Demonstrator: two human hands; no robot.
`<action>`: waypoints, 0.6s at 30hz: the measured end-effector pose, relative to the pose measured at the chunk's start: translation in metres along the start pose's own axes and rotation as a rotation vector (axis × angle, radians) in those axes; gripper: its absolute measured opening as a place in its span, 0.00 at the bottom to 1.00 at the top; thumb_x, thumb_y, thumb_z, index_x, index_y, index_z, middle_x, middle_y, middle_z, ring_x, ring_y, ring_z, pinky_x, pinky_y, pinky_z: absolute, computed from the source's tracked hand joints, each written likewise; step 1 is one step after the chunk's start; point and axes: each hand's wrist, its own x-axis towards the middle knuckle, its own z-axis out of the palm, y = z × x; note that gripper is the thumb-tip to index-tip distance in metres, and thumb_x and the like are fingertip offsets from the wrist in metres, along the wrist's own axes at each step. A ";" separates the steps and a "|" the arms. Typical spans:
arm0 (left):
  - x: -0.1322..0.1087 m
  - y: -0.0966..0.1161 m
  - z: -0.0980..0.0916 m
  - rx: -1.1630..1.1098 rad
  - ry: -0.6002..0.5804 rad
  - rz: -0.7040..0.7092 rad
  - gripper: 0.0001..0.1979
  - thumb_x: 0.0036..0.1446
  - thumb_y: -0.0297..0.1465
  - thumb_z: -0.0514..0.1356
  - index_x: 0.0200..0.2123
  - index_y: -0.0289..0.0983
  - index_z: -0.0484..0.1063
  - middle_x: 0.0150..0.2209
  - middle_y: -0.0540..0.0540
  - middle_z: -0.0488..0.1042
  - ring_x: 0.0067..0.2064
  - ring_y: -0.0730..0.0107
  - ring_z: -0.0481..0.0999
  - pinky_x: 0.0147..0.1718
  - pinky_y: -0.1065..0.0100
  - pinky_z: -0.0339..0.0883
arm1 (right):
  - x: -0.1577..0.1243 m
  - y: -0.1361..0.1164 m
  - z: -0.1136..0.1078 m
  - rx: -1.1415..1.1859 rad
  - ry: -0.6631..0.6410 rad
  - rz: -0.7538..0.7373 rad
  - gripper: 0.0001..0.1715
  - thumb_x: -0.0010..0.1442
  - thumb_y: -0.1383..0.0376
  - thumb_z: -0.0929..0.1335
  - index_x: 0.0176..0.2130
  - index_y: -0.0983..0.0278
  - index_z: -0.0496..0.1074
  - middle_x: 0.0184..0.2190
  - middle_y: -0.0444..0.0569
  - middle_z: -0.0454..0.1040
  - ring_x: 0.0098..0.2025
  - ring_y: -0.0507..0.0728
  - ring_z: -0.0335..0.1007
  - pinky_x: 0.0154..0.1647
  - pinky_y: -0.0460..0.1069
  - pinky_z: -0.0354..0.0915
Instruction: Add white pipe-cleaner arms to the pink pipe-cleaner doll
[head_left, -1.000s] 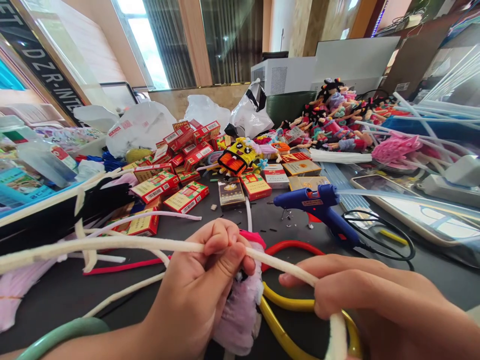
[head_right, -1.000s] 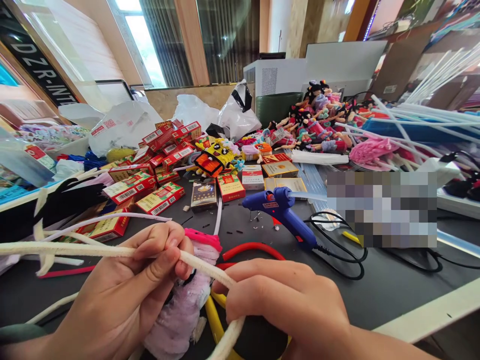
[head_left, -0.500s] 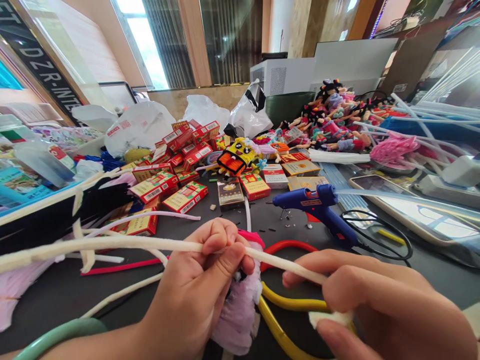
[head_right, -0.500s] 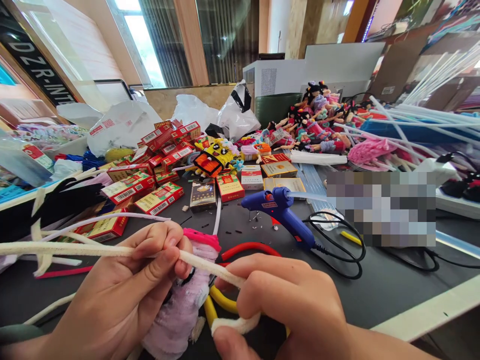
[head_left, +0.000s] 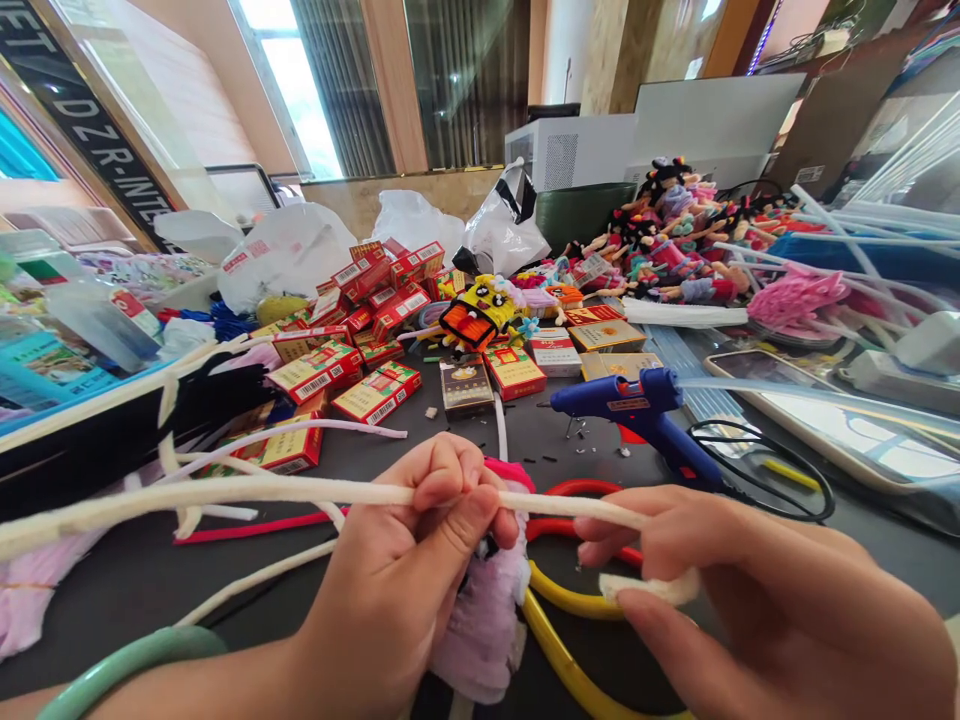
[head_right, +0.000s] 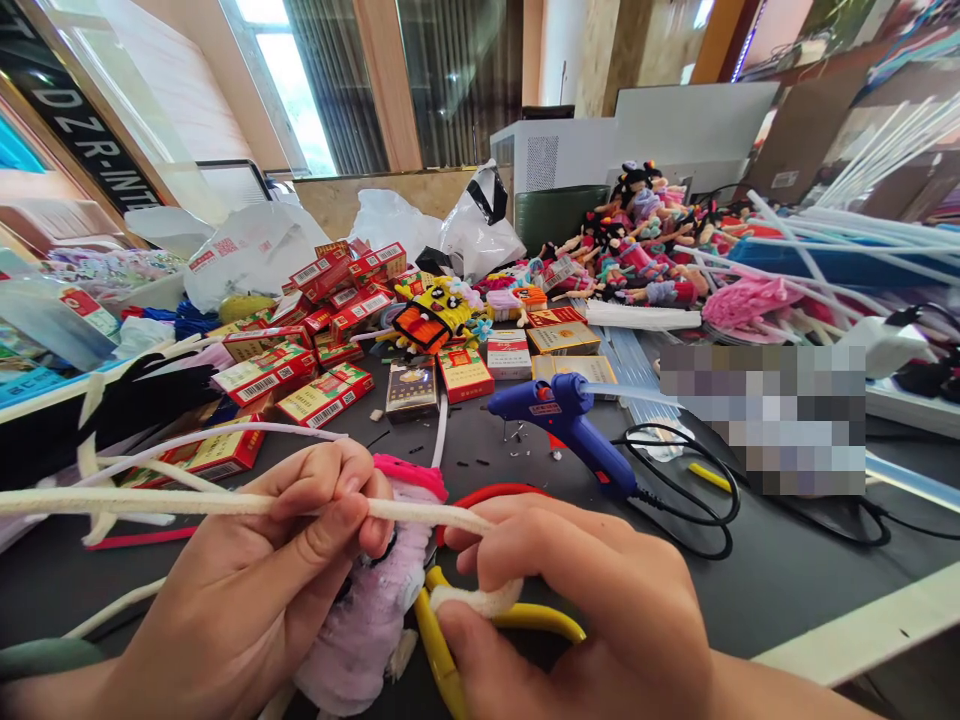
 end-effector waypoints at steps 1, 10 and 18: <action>-0.001 0.000 0.000 -0.002 -0.006 -0.008 0.20 0.47 0.23 0.72 0.19 0.34 0.61 0.26 0.55 0.68 0.27 0.80 0.74 0.29 0.79 0.68 | -0.001 -0.001 0.001 -0.015 0.005 -0.002 0.12 0.58 0.72 0.70 0.33 0.58 0.63 0.31 0.38 0.82 0.33 0.50 0.81 0.34 0.36 0.74; -0.004 0.003 -0.001 0.018 -0.016 -0.028 0.18 0.48 0.19 0.68 0.18 0.34 0.61 0.27 0.54 0.69 0.27 0.78 0.75 0.30 0.78 0.69 | 0.000 -0.002 0.003 -0.139 0.032 0.021 0.10 0.58 0.71 0.68 0.33 0.57 0.64 0.34 0.36 0.83 0.32 0.48 0.81 0.34 0.35 0.73; -0.006 0.001 -0.006 0.088 -0.058 0.002 0.19 0.51 0.20 0.66 0.18 0.34 0.58 0.27 0.52 0.67 0.29 0.77 0.74 0.30 0.77 0.69 | 0.001 0.000 0.007 -0.220 0.079 0.042 0.06 0.60 0.65 0.69 0.36 0.57 0.66 0.30 0.38 0.83 0.24 0.49 0.80 0.27 0.37 0.74</action>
